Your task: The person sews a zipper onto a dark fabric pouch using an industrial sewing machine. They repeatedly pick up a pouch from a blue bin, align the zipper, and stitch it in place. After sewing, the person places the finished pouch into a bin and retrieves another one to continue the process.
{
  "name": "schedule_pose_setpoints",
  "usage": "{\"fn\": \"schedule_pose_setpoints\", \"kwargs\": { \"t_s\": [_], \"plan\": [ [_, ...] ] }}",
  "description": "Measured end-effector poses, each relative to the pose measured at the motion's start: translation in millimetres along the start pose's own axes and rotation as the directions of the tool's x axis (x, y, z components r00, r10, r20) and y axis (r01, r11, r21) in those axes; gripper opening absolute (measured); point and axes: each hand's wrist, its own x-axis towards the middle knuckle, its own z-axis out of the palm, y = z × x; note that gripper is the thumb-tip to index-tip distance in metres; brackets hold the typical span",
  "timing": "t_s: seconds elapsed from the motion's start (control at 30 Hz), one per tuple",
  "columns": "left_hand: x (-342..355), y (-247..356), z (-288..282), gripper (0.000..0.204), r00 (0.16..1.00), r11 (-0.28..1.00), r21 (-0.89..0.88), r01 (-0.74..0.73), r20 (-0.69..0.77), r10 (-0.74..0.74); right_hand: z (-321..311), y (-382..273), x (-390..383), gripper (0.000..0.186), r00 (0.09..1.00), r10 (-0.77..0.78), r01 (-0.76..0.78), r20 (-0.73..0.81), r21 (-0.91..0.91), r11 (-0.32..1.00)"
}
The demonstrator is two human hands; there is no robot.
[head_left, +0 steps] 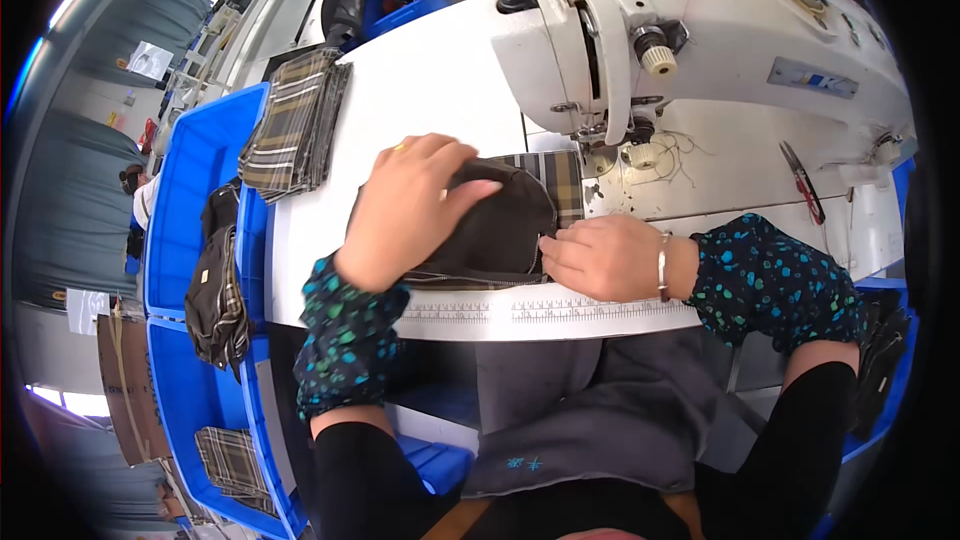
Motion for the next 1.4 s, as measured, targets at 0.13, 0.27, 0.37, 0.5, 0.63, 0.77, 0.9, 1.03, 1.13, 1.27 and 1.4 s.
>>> {"fn": "schedule_pose_setpoints", "kwargs": {
  "t_s": [0.13,0.27,0.37,0.5,0.63,0.77,0.9,1.03,1.13,1.27,1.4],
  "plan": [
    [31.0,10.4,36.2,0.045,0.974,0.983,0.183,0.002,0.223,-0.044,3.1,-2.5,-0.9,0.021,1.000,0.024,-0.024,-0.015,0.024,0.999],
    [50.5,8.6,23.9,0.060,0.816,0.989,0.032,0.146,0.561,-0.139,-2.0,-2.5,-3.2,0.024,1.000,0.021,-0.021,0.006,0.049,0.999],
    [47.7,-3.1,20.5,0.067,0.815,0.986,0.088,0.141,0.555,-0.166,0.1,-2.3,-2.3,0.023,1.000,0.023,-0.023,-0.008,0.054,0.998],
    [45.7,-18.8,21.6,0.046,0.881,0.949,-0.284,0.136,0.472,0.015,0.1,-2.6,-1.2,0.022,1.000,0.020,-0.019,-0.009,0.052,0.998],
    [44.8,-15.9,49.5,0.029,0.975,0.830,-0.543,0.129,0.224,-0.004,3.4,-4.4,0.1,0.024,0.999,0.015,-0.014,-0.029,0.023,1.000],
    [52.7,4.2,81.6,0.023,0.979,0.807,-0.565,0.171,0.191,-0.073,-3.3,-7.6,-1.7,0.030,1.000,-0.003,0.005,0.028,-0.045,0.999],
    [53.1,4.2,81.2,0.022,0.985,0.883,-0.457,0.107,0.168,-0.032,-8.5,-7.9,-2.3,0.031,0.998,-0.053,0.055,0.035,-0.071,0.996],
    [49.1,3.7,78.1,0.021,0.988,0.871,-0.483,0.092,0.151,-0.020,-28.6,-5.9,-2.5,0.031,0.987,0.151,-0.142,0.056,-0.134,0.981],
    [43.2,-10.1,81.2,0.020,0.984,0.777,-0.627,0.052,0.163,0.065,-19.3,8.3,-7.5,0.033,0.951,0.310,-0.306,-0.013,-0.198,0.931],
    [41.4,-11.1,60.2,0.018,0.927,0.713,-0.654,0.253,0.375,0.015,-10.7,12.2,-11.8,0.035,0.922,0.381,-0.369,0.061,-0.155,0.917],
    [44.8,14.2,50.5,0.014,0.979,0.855,-0.519,0.002,0.175,0.104,-16.2,1.2,-5.8,0.028,0.935,0.309,-0.293,0.174,-0.110,0.950]
  ]
}}
